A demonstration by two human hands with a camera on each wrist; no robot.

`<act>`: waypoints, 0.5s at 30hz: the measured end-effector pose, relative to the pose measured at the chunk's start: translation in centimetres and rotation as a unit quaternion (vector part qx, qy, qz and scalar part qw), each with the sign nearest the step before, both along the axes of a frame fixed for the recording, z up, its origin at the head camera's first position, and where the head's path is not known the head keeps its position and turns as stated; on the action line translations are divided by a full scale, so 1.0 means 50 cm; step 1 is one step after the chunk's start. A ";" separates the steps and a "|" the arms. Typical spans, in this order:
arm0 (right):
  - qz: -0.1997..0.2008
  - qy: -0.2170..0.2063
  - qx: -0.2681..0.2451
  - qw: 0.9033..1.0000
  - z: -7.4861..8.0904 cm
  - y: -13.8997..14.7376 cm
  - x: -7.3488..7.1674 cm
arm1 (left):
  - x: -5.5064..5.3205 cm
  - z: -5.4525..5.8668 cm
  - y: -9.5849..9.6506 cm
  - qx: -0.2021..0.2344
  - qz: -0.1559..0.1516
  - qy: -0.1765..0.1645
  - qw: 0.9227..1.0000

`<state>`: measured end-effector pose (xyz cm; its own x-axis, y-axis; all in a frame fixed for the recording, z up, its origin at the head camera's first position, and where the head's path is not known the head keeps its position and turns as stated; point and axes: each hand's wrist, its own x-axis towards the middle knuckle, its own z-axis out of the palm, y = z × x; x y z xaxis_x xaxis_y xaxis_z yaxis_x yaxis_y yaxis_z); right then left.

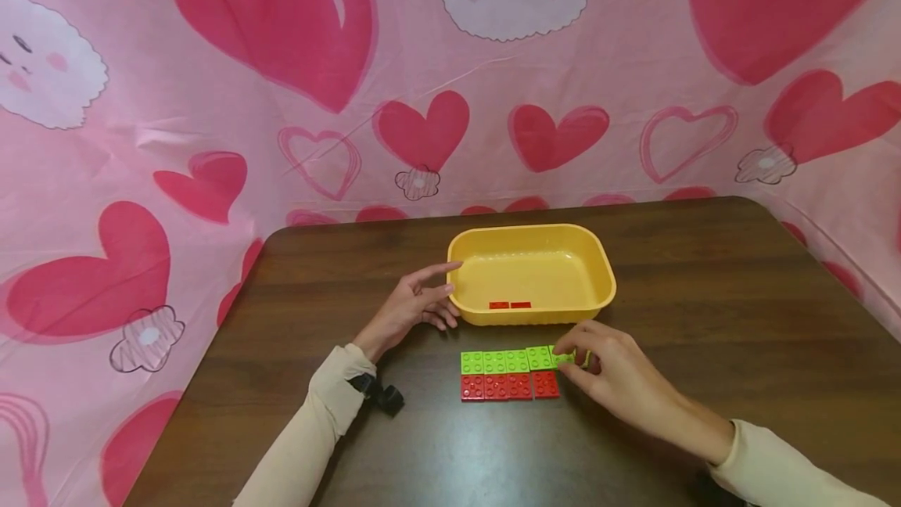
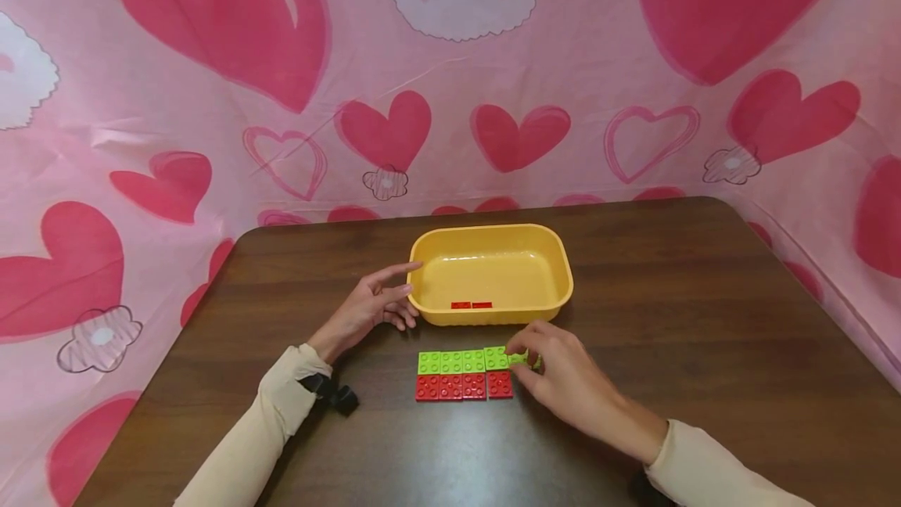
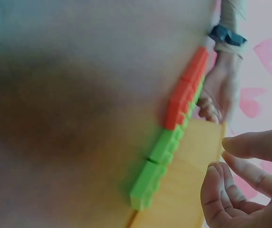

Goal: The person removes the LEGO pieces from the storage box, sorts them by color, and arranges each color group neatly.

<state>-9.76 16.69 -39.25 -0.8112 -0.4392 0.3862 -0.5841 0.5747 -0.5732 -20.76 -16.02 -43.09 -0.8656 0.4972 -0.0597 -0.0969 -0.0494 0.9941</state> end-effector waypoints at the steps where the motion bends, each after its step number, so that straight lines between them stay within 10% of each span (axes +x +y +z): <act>1: -0.004 -0.001 -0.001 1.000 0.004 0.001 -0.003 | 0.000 0.000 0.000 0.000 0.000 -0.001 1.000; 15: -0.046 0.001 -0.010 0.999 0.038 0.024 -0.061 | 0.002 0.004 0.000 -0.003 0.004 -0.001 1.000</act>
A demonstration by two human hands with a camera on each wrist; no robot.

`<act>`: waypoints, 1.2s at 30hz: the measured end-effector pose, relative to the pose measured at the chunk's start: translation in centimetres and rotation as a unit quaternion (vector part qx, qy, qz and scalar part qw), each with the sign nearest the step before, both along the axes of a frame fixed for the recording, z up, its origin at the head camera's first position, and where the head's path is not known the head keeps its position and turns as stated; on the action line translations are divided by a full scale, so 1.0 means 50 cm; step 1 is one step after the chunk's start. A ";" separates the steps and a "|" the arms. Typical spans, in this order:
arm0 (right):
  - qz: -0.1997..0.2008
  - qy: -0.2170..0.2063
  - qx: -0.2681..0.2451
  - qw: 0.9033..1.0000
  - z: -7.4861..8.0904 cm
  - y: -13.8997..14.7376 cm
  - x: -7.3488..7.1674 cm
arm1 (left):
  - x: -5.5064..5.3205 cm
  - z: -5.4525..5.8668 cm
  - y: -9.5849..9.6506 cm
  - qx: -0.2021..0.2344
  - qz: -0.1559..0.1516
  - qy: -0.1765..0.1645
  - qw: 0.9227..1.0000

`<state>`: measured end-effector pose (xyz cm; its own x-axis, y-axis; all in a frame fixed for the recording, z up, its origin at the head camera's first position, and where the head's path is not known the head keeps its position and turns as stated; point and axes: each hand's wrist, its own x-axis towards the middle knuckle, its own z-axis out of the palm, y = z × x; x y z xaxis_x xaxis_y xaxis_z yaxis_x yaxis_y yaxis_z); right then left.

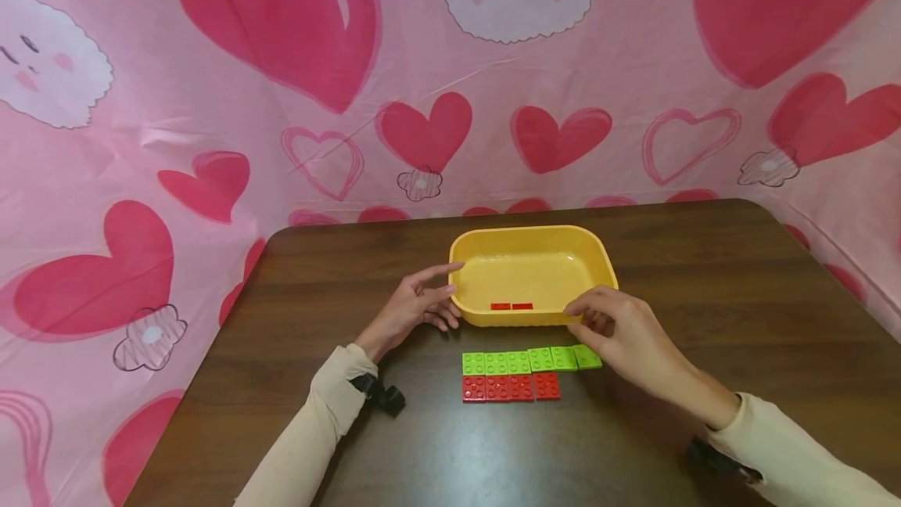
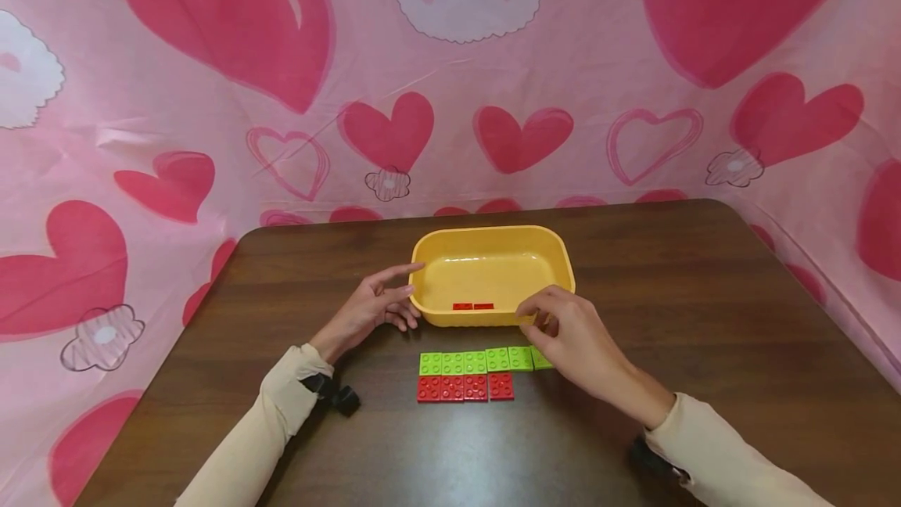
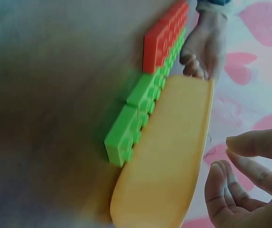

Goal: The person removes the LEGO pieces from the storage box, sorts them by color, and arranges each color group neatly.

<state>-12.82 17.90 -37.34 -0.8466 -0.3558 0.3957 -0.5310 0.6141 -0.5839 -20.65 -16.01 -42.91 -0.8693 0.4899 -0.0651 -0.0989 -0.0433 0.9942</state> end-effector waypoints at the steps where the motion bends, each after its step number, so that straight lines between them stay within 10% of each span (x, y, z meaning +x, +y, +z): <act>1: -0.002 0.001 0.001 1.000 0.001 0.002 -0.005 | 0.000 -0.001 0.000 0.000 0.001 -0.001 1.000; 25: 0.023 -0.066 0.023 0.997 0.011 -0.002 -0.110 | -0.001 -0.004 0.000 0.004 -0.002 0.003 1.000; 36: 0.114 -0.151 0.046 0.981 -0.002 -0.032 -0.165 | -0.003 -0.007 -0.001 -0.003 0.002 0.005 1.000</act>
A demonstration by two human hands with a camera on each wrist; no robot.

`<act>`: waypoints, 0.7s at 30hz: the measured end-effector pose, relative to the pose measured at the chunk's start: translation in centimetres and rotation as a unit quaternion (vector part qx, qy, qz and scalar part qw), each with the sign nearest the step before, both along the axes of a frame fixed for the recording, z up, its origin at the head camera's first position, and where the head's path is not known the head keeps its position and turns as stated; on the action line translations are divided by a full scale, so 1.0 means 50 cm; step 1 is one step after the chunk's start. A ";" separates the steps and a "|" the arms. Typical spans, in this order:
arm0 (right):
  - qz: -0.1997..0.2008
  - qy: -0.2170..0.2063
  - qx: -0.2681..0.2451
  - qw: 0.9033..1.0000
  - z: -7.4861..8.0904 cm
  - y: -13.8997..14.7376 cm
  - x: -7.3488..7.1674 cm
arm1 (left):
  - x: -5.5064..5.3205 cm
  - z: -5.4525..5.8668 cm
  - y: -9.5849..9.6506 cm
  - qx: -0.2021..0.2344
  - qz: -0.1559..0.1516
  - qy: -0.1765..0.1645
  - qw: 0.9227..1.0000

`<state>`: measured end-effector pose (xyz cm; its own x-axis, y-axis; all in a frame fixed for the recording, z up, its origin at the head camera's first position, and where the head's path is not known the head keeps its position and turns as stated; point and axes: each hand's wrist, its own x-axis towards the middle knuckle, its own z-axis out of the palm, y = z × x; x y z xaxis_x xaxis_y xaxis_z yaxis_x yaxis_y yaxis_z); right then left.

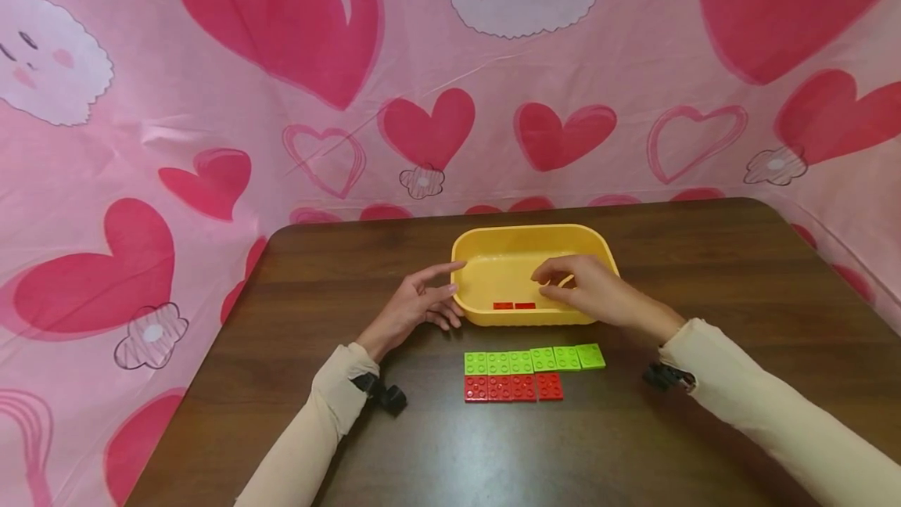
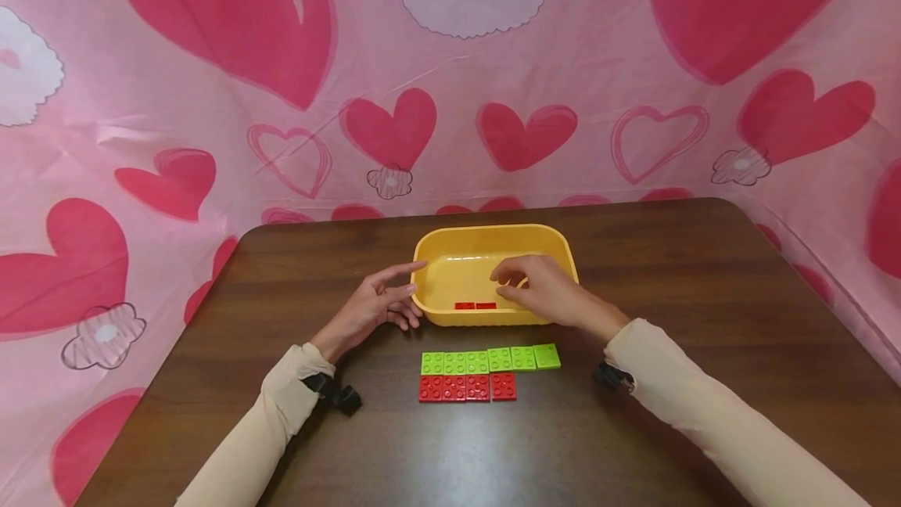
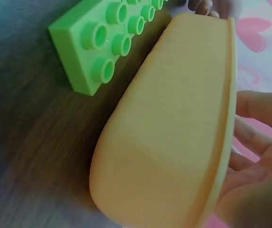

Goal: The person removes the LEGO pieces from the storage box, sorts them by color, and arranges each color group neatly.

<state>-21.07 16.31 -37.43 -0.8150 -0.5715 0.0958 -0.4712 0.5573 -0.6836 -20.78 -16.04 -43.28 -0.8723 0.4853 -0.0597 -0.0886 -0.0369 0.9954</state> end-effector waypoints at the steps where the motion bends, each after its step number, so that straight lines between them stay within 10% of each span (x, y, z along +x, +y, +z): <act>1: 0.008 -0.004 0.002 1.000 -0.002 -0.004 -0.004 | 0.000 0.000 0.000 0.000 0.000 0.000 1.000; 21: 0.104 -0.118 0.040 0.987 -0.028 -0.041 -0.058 | -0.001 0.000 0.001 0.012 -0.006 0.002 1.000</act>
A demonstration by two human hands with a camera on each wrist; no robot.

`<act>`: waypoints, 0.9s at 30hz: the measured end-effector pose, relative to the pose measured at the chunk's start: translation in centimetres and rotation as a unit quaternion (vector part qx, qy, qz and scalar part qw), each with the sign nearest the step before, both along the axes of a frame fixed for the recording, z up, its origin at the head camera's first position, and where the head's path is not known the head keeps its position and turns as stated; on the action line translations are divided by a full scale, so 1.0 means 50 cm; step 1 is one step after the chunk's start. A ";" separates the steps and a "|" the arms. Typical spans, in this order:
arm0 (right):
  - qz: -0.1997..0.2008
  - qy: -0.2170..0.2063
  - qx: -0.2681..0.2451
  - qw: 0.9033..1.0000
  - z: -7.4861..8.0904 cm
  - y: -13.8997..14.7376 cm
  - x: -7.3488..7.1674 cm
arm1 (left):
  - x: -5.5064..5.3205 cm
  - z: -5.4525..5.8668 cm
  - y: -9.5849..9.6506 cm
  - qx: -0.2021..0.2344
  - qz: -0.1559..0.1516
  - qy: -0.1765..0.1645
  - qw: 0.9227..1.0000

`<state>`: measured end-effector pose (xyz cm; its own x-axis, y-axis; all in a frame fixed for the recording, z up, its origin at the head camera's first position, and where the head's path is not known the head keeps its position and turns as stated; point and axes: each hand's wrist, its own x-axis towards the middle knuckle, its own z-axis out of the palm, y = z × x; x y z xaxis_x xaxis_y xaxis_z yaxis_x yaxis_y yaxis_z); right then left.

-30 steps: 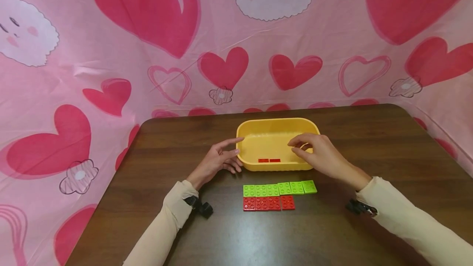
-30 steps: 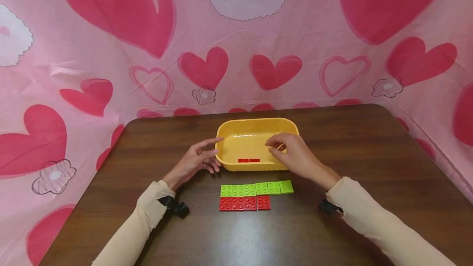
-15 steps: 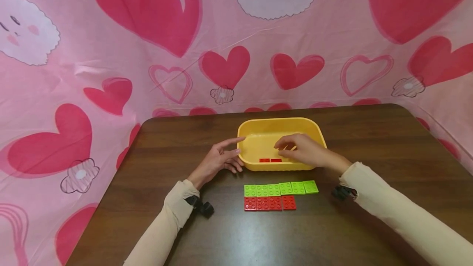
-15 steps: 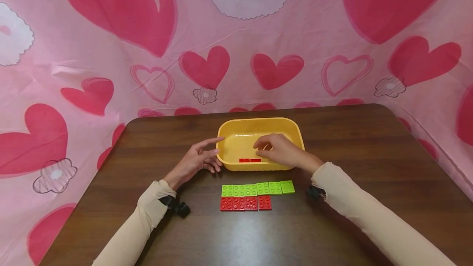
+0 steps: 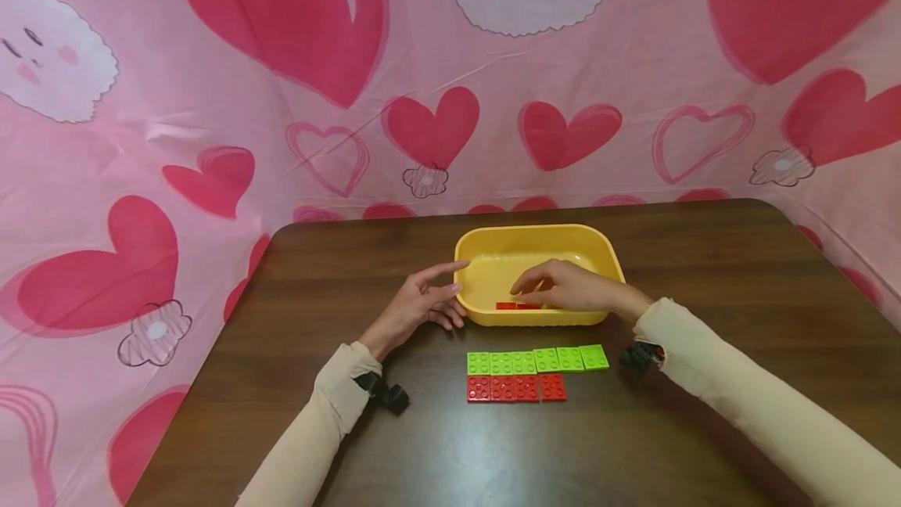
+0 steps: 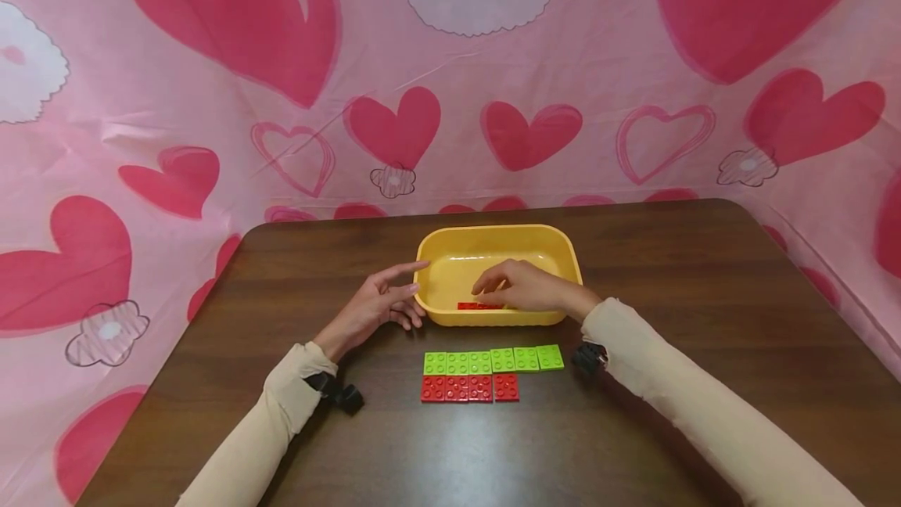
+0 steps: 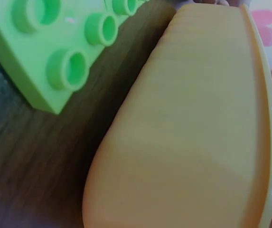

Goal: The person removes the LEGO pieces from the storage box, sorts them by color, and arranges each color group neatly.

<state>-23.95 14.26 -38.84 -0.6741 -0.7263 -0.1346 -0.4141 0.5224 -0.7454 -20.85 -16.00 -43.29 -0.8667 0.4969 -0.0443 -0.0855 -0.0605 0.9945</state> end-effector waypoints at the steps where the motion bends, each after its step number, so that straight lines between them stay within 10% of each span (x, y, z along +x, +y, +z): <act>1: 0.010 -0.003 0.001 1.000 0.000 0.000 -0.002 | 0.000 -0.001 0.000 0.001 0.000 0.000 1.000; 27: 0.036 -0.010 -0.013 0.999 -0.010 0.012 -0.008 | -0.002 -0.004 0.000 -0.003 0.001 0.006 1.000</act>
